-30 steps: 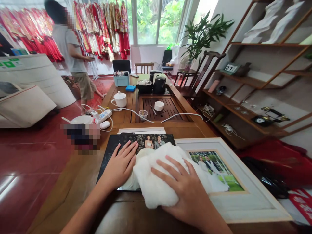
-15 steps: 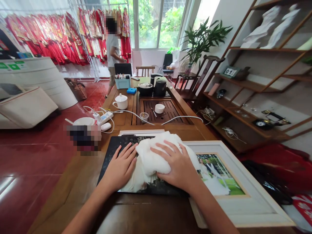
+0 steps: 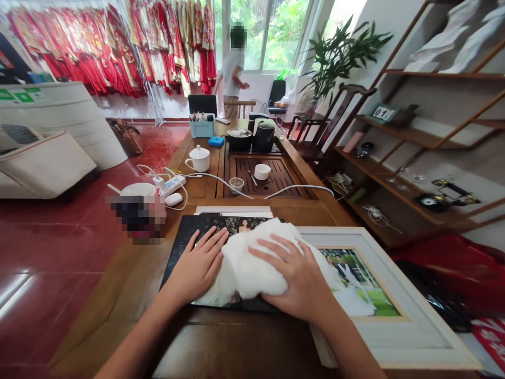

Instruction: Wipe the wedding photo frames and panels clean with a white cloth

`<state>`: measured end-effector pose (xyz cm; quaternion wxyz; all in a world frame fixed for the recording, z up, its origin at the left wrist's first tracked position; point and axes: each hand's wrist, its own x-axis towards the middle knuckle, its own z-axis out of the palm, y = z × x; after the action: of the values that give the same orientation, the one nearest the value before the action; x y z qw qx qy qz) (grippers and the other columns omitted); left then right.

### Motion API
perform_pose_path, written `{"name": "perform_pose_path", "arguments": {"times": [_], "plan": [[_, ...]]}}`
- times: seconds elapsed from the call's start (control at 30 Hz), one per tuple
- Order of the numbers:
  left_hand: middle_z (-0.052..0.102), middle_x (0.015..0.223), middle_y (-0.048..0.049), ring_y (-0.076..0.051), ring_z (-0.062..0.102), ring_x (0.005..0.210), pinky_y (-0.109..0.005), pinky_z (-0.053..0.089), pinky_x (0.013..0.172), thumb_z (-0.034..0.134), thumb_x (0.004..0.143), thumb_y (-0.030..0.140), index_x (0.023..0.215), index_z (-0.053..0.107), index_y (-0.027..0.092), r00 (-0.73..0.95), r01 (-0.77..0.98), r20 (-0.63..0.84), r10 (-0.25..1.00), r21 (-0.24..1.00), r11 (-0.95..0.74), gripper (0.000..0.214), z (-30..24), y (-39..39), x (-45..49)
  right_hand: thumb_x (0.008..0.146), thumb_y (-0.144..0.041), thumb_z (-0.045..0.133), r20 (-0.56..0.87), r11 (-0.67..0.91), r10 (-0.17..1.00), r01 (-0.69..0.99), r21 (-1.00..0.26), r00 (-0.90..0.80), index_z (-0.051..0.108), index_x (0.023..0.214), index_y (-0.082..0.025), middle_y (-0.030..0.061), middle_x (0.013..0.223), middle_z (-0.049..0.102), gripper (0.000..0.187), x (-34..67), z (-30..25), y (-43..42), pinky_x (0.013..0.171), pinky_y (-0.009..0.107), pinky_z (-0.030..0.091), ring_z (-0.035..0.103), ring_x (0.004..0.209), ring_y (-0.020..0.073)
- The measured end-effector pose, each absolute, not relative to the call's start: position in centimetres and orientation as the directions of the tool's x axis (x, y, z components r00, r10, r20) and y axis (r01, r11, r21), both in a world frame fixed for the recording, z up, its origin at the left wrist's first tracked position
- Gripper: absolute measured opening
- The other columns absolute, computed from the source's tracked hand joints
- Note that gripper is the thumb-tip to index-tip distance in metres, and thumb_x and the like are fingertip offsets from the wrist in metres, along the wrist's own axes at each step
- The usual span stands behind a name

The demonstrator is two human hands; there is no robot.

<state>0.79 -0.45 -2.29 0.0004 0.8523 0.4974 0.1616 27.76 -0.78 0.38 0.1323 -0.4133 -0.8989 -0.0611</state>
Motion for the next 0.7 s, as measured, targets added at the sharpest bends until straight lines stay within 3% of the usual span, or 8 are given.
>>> {"name": "perform_pose_path", "arguments": {"times": [0.23,0.7], "plan": [[0.035,0.155,0.0020,-0.021,0.027,0.145,-0.049,0.024,0.118,0.031,0.102,0.029,0.148,0.037,0.022,0.433,0.859,0.288,0.854,0.155,-0.488,0.046,-2.5,-0.4,1.0,0.077,-0.043,0.061,0.324,0.579,0.776,0.815,-0.024,-0.542,0.043,0.140,-0.039,-0.0021,0.144,0.050,0.066,26.6,0.4,2.5,0.099,0.054,0.029,0.044,0.130,0.0324],[0.037,0.154,0.0029,-0.020,0.027,0.145,-0.046,0.023,0.119,0.031,0.103,0.029,0.149,0.034,0.026,0.435,0.853,0.276,0.857,0.180,-0.490,0.047,-2.2,-0.4,0.9,0.070,-0.044,0.064,0.246,0.706,0.686,0.709,0.004,-0.685,0.044,0.141,-0.040,-0.0038,0.147,0.046,0.073,28.1,0.5,-4.1,0.103,0.049,0.023,0.044,0.131,0.0335]]}}
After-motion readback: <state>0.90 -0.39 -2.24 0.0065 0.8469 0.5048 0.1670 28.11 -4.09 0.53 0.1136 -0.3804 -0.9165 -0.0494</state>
